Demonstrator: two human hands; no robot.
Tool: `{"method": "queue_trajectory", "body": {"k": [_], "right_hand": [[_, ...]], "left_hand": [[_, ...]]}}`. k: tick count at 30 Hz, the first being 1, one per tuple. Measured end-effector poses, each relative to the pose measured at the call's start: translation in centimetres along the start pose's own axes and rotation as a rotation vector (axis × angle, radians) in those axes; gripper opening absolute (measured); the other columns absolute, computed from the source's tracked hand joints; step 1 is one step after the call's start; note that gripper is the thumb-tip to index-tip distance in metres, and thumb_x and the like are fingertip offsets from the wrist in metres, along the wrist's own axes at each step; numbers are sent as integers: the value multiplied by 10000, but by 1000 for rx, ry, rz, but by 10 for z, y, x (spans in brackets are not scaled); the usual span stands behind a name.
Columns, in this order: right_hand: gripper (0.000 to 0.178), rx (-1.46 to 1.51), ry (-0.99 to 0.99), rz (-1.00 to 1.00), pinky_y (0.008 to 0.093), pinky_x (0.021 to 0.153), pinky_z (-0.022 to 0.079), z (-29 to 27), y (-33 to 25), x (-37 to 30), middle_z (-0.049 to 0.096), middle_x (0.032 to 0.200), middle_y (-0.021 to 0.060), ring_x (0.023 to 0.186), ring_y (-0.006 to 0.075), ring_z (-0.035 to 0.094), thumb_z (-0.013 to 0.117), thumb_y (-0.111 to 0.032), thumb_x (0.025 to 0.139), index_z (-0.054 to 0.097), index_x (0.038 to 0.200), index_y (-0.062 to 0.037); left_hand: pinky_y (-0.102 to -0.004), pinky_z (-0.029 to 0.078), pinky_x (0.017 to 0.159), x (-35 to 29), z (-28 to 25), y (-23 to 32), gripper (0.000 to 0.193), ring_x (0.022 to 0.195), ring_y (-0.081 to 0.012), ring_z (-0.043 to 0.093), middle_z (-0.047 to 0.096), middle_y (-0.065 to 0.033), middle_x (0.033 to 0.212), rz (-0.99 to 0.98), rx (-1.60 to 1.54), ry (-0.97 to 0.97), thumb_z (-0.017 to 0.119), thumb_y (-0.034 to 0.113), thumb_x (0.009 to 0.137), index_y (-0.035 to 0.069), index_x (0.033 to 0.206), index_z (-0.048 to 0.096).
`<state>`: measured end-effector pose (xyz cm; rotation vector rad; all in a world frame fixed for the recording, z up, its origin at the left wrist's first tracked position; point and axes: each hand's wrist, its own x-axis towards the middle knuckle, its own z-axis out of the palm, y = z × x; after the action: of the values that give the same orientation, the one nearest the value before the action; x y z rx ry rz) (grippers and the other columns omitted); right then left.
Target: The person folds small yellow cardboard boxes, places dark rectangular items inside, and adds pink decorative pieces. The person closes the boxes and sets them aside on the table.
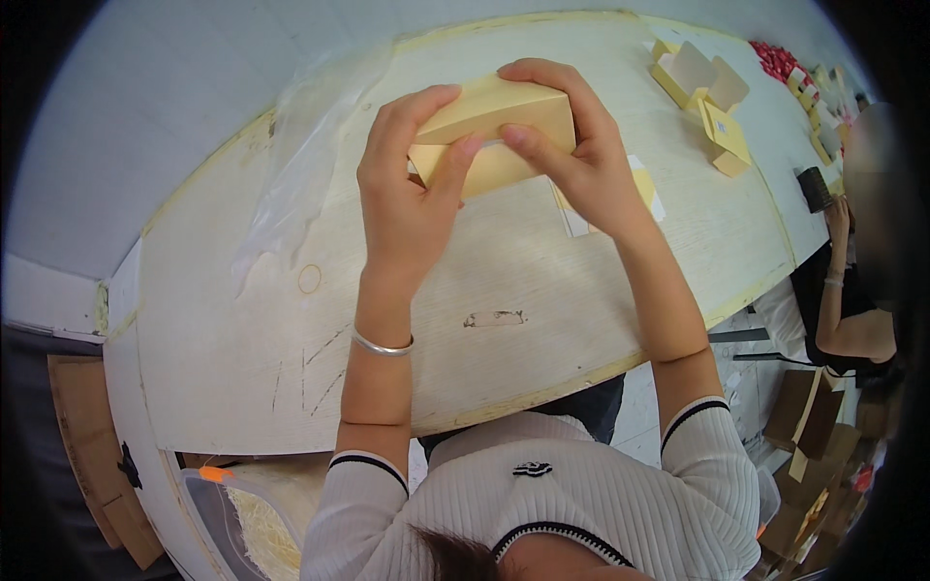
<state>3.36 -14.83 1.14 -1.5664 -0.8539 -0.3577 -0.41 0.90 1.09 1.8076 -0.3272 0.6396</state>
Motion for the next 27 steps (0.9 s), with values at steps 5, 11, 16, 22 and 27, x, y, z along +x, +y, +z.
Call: {"method": "queue_trajectory", "body": {"k": [5, 11, 16, 22, 27], "right_hand": [[414, 311, -221, 15, 299, 921, 366, -18, 3, 5, 503, 1169, 64, 1087, 187, 466, 579, -56, 793, 481, 1196, -63], [496, 289, -295, 271, 298, 928, 393, -34, -8, 0, 482, 1227, 57, 1125, 175, 450, 615, -100, 774, 452, 1241, -71], [443, -354, -202, 254, 317, 850, 442, -102, -11, -8, 519, 1137, 69, 1065, 179, 485, 650, -208, 781, 503, 1182, -89], [399, -1478, 33, -45, 376, 815, 442, -188, 29, -2, 555, 1064, 110, 973, 270, 537, 668, -289, 760, 572, 1068, -53], [387, -1176, -443, 205, 367, 710, 430, -100, 99, -77, 552, 828, 130, 820, 261, 539, 592, -411, 777, 607, 856, -32]], "left_hand": [[-229, 468, 698, 3, -15, -1, 350, 1013, -143, 476, 480, -46, 1108, -12, -246, -183, 612, 43, 785, 71, 1120, 513], [-330, 354, 940, 3, -23, -1, 421, 1154, -200, 391, 443, -73, 1224, -170, -214, -259, 536, 280, 860, 70, 1214, 444], [-469, 240, 1024, 4, -39, 3, 581, 1267, -282, 305, 364, -123, 1337, -140, 0, -15, 410, 502, 883, 61, 1263, 397], [-394, 268, 1008, 2, -21, 11, 420, 1230, -232, 352, 449, -80, 1260, -201, -97, -66, 502, 330, 878, 61, 1198, 475], [-403, 270, 1006, 1, -11, 13, 359, 1228, -220, 359, 480, -75, 1230, -256, -99, -170, 559, 228, 855, 56, 1166, 504]]}}
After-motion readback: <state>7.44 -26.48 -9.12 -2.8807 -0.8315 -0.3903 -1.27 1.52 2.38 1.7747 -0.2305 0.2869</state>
